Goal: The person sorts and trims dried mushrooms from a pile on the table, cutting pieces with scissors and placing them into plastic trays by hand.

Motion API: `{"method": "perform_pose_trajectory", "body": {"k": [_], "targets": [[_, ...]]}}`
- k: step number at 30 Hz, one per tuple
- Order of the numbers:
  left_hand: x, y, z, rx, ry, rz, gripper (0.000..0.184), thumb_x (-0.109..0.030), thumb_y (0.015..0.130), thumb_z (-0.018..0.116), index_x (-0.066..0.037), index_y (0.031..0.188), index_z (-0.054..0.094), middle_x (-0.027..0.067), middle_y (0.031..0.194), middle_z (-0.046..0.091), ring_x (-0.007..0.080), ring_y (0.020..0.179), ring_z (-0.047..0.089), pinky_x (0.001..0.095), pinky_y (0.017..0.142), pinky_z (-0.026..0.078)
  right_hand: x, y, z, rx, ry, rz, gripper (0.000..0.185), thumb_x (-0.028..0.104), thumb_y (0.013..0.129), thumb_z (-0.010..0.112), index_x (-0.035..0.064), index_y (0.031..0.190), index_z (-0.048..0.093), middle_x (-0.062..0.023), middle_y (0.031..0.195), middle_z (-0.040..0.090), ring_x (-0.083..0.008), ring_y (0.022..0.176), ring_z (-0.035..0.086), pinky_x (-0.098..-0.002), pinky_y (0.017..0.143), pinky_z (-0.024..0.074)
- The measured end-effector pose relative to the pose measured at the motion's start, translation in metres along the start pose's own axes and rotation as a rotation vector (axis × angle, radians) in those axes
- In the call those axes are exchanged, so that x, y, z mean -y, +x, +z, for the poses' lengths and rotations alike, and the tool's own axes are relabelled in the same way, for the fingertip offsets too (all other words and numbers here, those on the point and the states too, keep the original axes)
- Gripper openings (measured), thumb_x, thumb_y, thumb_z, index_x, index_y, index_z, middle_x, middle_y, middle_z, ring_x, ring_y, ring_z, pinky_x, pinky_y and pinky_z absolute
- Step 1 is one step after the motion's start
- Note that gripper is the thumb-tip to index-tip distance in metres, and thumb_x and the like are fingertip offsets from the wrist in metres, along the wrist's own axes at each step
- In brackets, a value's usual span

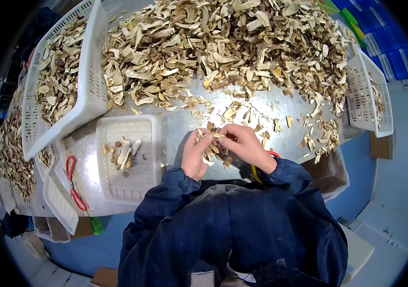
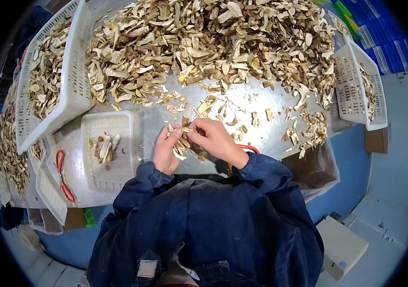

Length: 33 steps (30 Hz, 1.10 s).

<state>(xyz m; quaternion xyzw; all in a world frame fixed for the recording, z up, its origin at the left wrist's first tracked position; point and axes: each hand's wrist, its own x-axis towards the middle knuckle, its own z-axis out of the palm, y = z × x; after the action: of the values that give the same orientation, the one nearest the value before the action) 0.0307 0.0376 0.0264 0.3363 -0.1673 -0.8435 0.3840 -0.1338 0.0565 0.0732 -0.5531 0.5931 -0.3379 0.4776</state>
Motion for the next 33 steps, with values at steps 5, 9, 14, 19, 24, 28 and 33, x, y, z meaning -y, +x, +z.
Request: {"method": "perform_pose_trajectory", "body": {"k": [5, 9, 14, 19, 24, 28, 33], "targets": [[-0.001, -0.004, 0.010, -0.031, 0.163, 0.038, 0.017, -0.006, 0.091, 0.053, -0.004, 0.107, 0.051, 0.0057, 0.093, 0.060, 0.0134, 0.083, 0.059, 0.0288, 0.075, 0.049, -0.010, 0.002, 0.005, -0.042, 0.021, 0.063, 0.020, 0.016, 0.084, 0.055, -0.0026, 0.076, 0.055, -0.0074, 0.060, 0.052, -0.0121, 0.056, 0.046, -0.0285, 0.053, 0.0386], [0.001, -0.004, 0.008, -0.034, 0.211, 0.107, 0.018, -0.005, 0.090, 0.054, -0.003, 0.108, 0.052, 0.0057, 0.091, 0.061, 0.0144, 0.082, 0.060, 0.0291, 0.076, 0.049, -0.024, 0.005, 0.014, -0.020, 0.221, 0.024, 0.020, 0.015, 0.085, 0.053, -0.0021, 0.075, 0.054, -0.0045, 0.058, 0.052, -0.0085, 0.056, 0.043, -0.0278, 0.051, 0.0370], [-0.015, -0.005, 0.007, -0.038, 0.169, 0.028, 0.019, -0.003, 0.086, 0.057, 0.000, 0.105, 0.054, 0.0057, 0.087, 0.060, 0.0117, 0.078, 0.059, 0.0253, 0.071, 0.047, -0.013, 0.007, -0.003, 0.045, 0.125, 0.083, 0.023, 0.020, 0.086, 0.057, -0.0010, 0.076, 0.057, -0.0018, 0.059, 0.054, -0.0076, 0.055, 0.045, -0.0257, 0.051, 0.0368], [-0.012, -0.004, 0.005, 0.014, 0.355, 0.008, 0.018, -0.003, 0.087, 0.057, 0.000, 0.104, 0.054, 0.0052, 0.086, 0.061, 0.0119, 0.078, 0.059, 0.0254, 0.072, 0.047, -0.002, 0.002, -0.009, 0.040, 0.065, 0.041, 0.020, 0.020, 0.086, 0.062, 0.0000, 0.080, 0.060, -0.0021, 0.061, 0.055, -0.0069, 0.055, 0.046, -0.0251, 0.051, 0.0367], [-0.004, -0.004, 0.007, -0.001, 0.267, 0.054, 0.016, -0.004, 0.089, 0.055, -0.002, 0.105, 0.054, 0.0039, 0.086, 0.061, 0.0118, 0.079, 0.059, 0.0256, 0.075, 0.047, -0.011, 0.000, 0.007, 0.013, 0.398, 0.141, 0.017, 0.014, 0.089, 0.058, -0.0006, 0.082, 0.059, -0.0011, 0.065, 0.060, -0.0060, 0.054, 0.051, -0.0216, 0.049, 0.0388], [-0.007, -0.006, 0.013, -0.030, 0.261, 0.065, 0.014, -0.005, 0.089, 0.054, -0.003, 0.103, 0.054, 0.0039, 0.086, 0.061, 0.0114, 0.080, 0.059, 0.0252, 0.075, 0.046, -0.017, -0.004, 0.013, -0.065, 0.467, 0.207, 0.017, 0.015, 0.091, 0.056, -0.0006, 0.083, 0.059, -0.0012, 0.068, 0.061, -0.0059, 0.053, 0.053, -0.0203, 0.048, 0.0403], [-0.001, -0.001, 0.004, -0.068, 0.291, 0.054, 0.014, -0.005, 0.089, 0.055, -0.003, 0.102, 0.054, 0.0041, 0.086, 0.061, 0.0120, 0.076, 0.059, 0.0257, 0.070, 0.047, -0.009, -0.009, 0.008, 0.027, 0.312, 0.227, 0.021, 0.017, 0.090, 0.057, -0.0002, 0.079, 0.062, -0.0023, 0.066, 0.062, -0.0064, 0.052, 0.054, -0.0210, 0.048, 0.0415]]}}
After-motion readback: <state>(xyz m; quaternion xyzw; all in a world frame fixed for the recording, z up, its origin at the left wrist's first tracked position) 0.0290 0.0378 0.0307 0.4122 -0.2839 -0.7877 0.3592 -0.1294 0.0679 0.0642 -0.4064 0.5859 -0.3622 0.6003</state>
